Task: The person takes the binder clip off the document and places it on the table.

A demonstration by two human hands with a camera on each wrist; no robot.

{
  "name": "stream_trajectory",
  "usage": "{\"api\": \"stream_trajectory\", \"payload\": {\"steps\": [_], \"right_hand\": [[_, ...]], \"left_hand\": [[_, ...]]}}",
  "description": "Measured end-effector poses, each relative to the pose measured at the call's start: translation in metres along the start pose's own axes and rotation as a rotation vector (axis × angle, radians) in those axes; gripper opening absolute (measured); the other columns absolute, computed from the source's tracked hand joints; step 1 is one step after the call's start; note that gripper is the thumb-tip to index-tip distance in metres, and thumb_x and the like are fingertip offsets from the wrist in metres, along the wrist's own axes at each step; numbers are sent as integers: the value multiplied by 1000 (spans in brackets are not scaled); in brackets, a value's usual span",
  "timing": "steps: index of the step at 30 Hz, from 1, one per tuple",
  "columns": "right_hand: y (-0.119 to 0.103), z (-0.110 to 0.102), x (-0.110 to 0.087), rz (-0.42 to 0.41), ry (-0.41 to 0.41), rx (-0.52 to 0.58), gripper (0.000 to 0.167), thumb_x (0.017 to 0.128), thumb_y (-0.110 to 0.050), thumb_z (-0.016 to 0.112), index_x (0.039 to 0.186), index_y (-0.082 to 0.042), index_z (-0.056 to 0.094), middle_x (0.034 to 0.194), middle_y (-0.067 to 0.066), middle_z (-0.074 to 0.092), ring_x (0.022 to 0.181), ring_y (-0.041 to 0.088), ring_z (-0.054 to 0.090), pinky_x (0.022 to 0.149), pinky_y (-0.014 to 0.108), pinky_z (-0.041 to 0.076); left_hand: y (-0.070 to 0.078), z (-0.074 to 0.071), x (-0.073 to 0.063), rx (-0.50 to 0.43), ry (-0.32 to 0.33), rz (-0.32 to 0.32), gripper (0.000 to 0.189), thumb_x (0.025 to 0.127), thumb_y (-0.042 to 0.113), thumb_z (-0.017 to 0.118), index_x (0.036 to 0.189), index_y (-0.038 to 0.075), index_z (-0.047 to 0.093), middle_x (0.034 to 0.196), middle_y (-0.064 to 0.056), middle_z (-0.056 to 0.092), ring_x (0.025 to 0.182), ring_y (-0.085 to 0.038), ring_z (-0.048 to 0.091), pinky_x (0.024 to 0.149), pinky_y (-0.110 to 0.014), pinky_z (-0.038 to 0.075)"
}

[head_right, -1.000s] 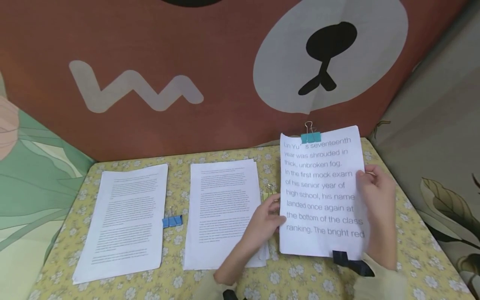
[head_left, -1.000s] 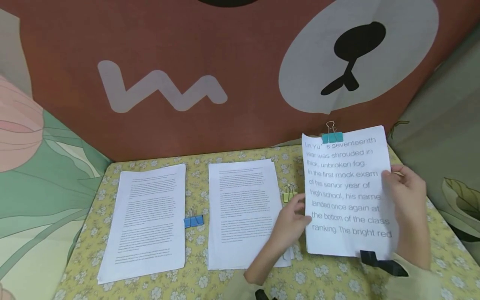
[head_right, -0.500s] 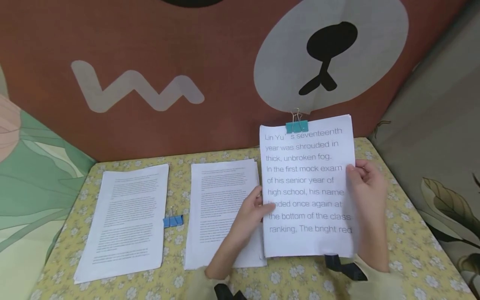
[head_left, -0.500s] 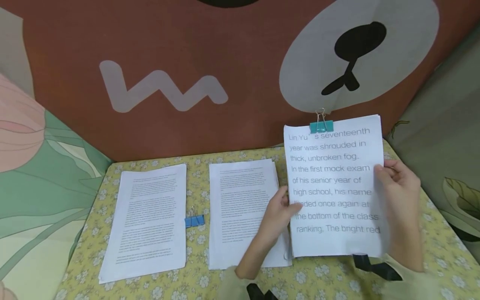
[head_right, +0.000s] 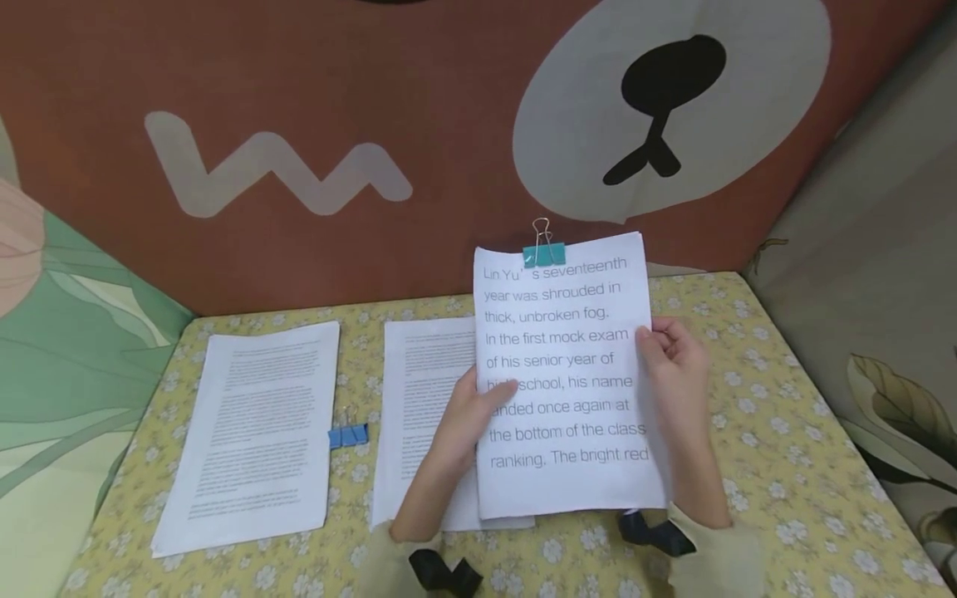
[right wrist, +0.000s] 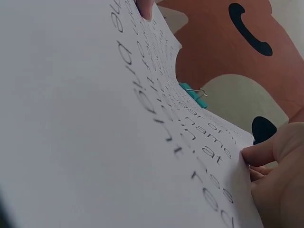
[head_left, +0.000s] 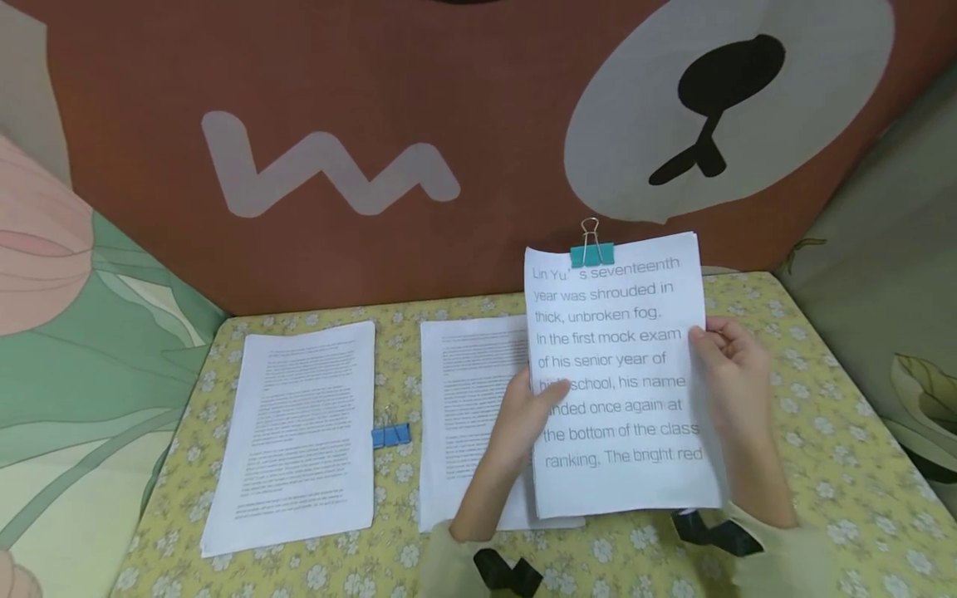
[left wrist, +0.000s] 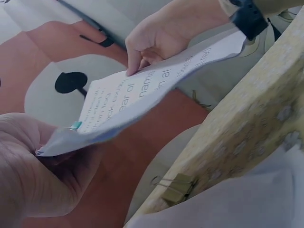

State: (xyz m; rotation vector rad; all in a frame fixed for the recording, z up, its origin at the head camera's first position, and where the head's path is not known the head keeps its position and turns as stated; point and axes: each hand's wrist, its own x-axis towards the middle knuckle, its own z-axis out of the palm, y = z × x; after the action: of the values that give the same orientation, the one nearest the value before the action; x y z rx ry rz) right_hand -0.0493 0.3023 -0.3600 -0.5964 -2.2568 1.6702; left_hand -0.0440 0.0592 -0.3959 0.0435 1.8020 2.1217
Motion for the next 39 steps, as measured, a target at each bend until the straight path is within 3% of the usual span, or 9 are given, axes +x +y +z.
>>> {"api": "stream_trajectory", "payload": {"steps": [6, 17, 22, 28, 33, 39], "right_hand": [[1, 11, -3, 23, -4, 43, 8, 108, -23, 55, 110, -20, 62, 96, -1, 62, 83, 13, 58, 68, 13, 46], [9, 31, -7, -36, -136, 39, 26, 108, -23, 55, 122, -1, 59, 92, -3, 64, 76, 11, 62, 64, 19, 51], [10, 38, -10, -49, -259, 54, 32, 108, -25, 57, 123, 4, 56, 92, -7, 69, 78, 11, 68, 66, 23, 56], [11, 48, -15, -81, -401, 74, 28, 107, -17, 59, 116, 9, 55, 88, -8, 71, 78, 11, 69, 70, 24, 57], [12, 51, -17, -92, -444, 79, 30, 107, -15, 60, 119, 12, 55, 89, -8, 71, 80, 11, 69, 69, 27, 59], [16, 48, -15, -119, -470, 105, 37, 109, -20, 55, 125, 13, 54, 93, -7, 71, 82, 11, 69, 69, 27, 59]], "left_hand": [[4, -11, 2, 6, 26, -5, 41, 103, 17, 58, 144, 13, 56, 110, -3, 73, 98, -20, 72, 90, -36, 57], [2, -39, -4, 115, 34, -8, 50, 103, 16, 56, 152, 16, 50, 119, -2, 70, 110, -20, 67, 107, -46, 47], [4, -58, -11, 154, 57, -27, 47, 104, 17, 54, 151, 18, 51, 116, -4, 71, 105, -21, 70, 103, -44, 51], [3, -80, -18, 176, 109, -69, 48, 104, 15, 54, 152, 17, 51, 116, -5, 71, 102, -22, 70, 98, -42, 54], [0, -91, -22, 152, 128, -89, 48, 104, 13, 53, 151, 15, 50, 120, -6, 71, 109, -22, 68, 101, -43, 52], [0, -101, -22, 134, 123, -81, 44, 104, 12, 53, 148, 12, 53, 116, -8, 72, 103, -24, 70, 94, -42, 56]]}}
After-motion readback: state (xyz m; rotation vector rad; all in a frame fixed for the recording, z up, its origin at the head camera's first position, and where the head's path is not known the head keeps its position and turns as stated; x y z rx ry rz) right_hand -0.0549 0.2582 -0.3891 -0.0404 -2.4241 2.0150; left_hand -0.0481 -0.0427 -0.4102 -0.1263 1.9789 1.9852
